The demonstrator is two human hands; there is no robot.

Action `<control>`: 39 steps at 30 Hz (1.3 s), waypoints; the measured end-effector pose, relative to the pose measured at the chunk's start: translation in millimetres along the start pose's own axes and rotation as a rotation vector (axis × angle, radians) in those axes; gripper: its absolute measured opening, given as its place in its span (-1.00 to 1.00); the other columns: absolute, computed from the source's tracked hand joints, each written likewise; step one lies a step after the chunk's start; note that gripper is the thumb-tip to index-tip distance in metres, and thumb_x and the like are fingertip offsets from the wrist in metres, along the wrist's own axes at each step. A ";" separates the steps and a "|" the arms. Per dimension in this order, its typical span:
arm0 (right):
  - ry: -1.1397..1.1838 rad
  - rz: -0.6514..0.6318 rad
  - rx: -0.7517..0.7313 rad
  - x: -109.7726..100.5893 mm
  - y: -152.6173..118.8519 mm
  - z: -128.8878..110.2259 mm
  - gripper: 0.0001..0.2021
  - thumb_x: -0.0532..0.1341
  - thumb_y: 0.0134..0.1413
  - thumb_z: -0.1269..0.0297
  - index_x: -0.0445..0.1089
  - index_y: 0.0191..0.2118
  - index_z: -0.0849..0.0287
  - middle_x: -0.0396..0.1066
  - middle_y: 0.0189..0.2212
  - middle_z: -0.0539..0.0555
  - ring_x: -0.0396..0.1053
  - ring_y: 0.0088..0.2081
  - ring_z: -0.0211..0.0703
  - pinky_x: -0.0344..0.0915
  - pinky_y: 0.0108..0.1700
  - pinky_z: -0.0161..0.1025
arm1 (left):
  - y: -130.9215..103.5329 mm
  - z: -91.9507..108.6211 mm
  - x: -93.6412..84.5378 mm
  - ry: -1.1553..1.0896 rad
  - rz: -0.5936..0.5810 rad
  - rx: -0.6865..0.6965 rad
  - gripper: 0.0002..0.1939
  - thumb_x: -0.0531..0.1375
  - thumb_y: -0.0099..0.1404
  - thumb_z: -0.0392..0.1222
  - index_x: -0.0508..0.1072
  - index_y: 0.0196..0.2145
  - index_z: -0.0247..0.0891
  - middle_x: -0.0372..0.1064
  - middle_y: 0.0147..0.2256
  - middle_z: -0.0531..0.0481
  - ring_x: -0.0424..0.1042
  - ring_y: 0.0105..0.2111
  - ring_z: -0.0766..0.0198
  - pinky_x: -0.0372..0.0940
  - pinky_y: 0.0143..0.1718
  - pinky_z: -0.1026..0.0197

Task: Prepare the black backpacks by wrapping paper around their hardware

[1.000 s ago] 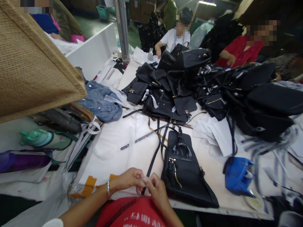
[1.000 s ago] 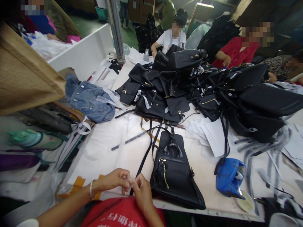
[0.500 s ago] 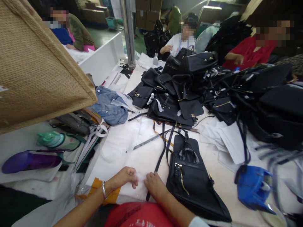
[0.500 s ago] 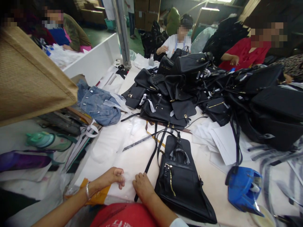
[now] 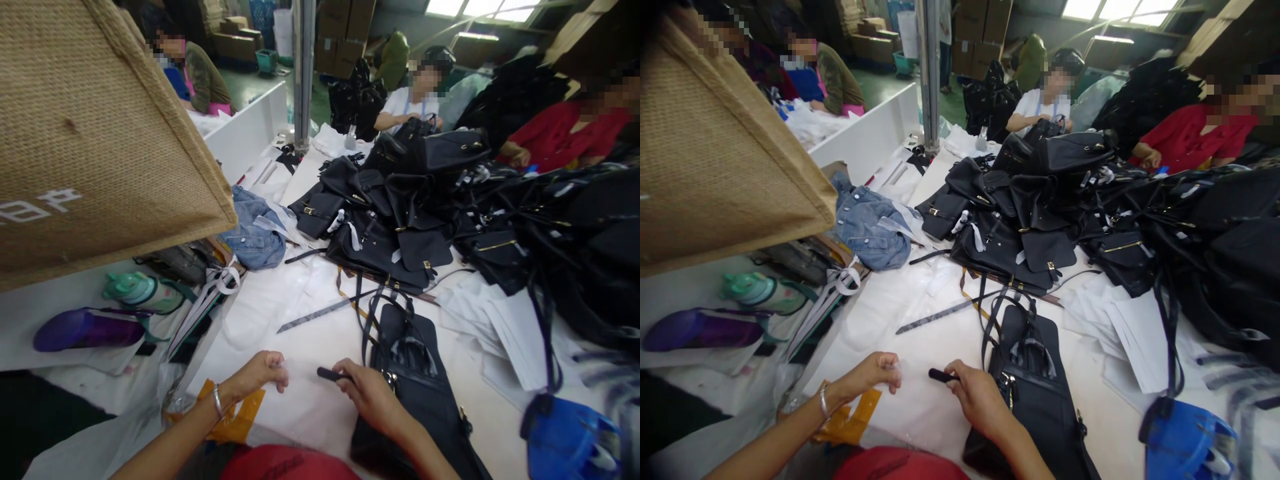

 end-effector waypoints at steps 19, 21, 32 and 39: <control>-0.070 0.061 -0.052 11.0 23.3 -24.3 -0.77 0.05 0.24 0.26 0.32 -0.04 0.00 0.53 -0.24 0.00 0.48 -0.21 -0.13 0.17 -0.23 -0.33 | 10.3 4.3 19.0 0.028 -0.027 0.020 -0.82 0.31 -0.01 -0.25 0.35 -0.50 -0.31 0.46 -0.54 0.01 0.41 -0.54 0.29 0.23 -0.43 0.23; -0.080 0.028 -0.074 10.7 23.6 -24.7 -0.78 0.05 0.24 0.24 0.33 -0.04 -0.02 0.54 -0.25 -0.01 0.48 -0.20 -0.14 0.16 -0.24 -0.34 | 11.7 3.9 21.3 0.026 -0.016 0.029 -0.80 0.31 0.00 -0.24 0.33 -0.50 -0.30 0.47 -0.53 0.01 0.42 -0.54 0.28 0.24 -0.43 0.23; -0.254 -0.138 -0.136 12.8 35.2 -26.7 -0.66 0.10 0.18 0.29 0.19 0.08 0.12 0.53 -0.37 0.07 0.48 -0.29 -0.06 0.15 -0.33 -0.31 | 7.0 16.7 47.0 0.092 -0.179 0.013 -0.55 0.08 0.30 0.15 0.43 -0.39 -0.35 0.52 -0.42 -0.11 0.48 -0.49 0.24 0.29 -0.34 0.19; -0.262 -0.126 -0.177 3.3 32.2 -7.7 -0.52 0.14 0.18 0.07 0.14 0.16 0.14 0.48 -0.22 0.17 0.41 -0.16 0.01 0.19 -0.18 -0.23 | 13.4 3.0 43.5 0.239 -0.097 0.016 -0.51 0.04 0.30 0.20 0.38 -0.46 -0.31 0.44 -0.57 -0.01 0.34 -0.64 0.33 0.18 -0.56 0.30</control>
Point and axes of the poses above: each hand's wrist, its own y-axis towards the middle knuckle, its own x-axis out of the palm, z = x × y, the point moved 1 cm from there along y, towards the middle knuckle
